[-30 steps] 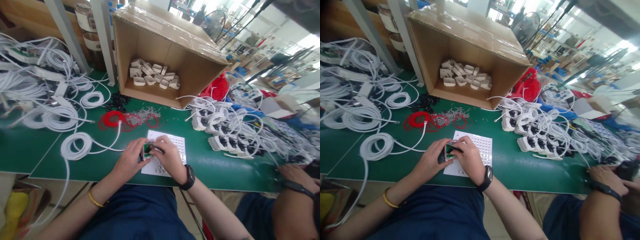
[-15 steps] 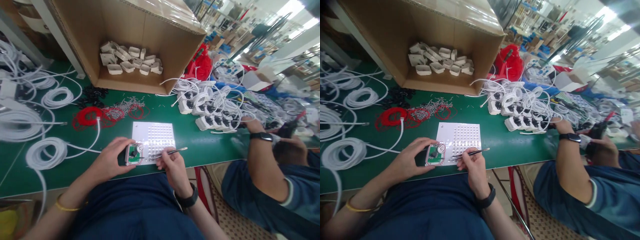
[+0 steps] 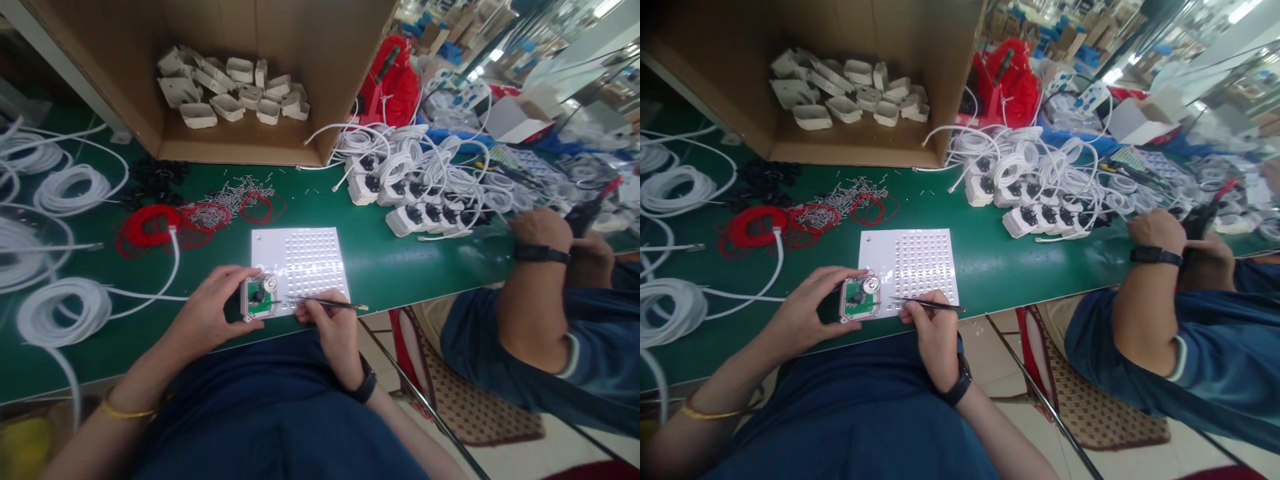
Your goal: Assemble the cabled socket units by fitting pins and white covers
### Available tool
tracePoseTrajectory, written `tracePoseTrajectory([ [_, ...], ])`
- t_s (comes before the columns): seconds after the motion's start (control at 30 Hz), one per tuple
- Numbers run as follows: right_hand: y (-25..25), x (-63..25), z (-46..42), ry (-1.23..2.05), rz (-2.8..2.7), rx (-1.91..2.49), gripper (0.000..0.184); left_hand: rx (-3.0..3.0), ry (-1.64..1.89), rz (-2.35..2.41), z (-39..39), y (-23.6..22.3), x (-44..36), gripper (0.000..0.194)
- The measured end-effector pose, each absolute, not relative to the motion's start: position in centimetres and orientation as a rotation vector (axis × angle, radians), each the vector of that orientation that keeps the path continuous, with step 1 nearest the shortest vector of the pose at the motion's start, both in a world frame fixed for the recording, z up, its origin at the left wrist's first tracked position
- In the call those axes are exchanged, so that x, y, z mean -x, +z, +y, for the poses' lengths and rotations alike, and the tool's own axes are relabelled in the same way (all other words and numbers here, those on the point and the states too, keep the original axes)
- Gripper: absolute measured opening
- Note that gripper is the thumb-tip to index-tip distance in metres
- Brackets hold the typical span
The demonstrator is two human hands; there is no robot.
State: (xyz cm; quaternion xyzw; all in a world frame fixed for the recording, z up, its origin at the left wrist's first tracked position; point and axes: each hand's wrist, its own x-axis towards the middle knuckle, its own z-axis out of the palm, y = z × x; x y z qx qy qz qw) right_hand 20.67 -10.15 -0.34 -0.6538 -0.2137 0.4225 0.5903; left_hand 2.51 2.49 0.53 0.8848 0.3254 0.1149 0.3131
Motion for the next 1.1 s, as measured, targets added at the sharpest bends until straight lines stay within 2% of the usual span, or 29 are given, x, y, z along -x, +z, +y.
tracePoseTrajectory([
  [0.23, -0.2, -20.7, -10.2, 0.979, -0.532, 1.542, 0.024, -2.357, 0.324, 0.874, 2.4, 0.6, -2.7, 0.063],
  [1.1, 0.7, -21.4, -10.4, 1.045, -0.737, 1.57, 0.02, -2.382, 0.361, 0.844, 2.5, 0.3, -2.7, 0.065],
])
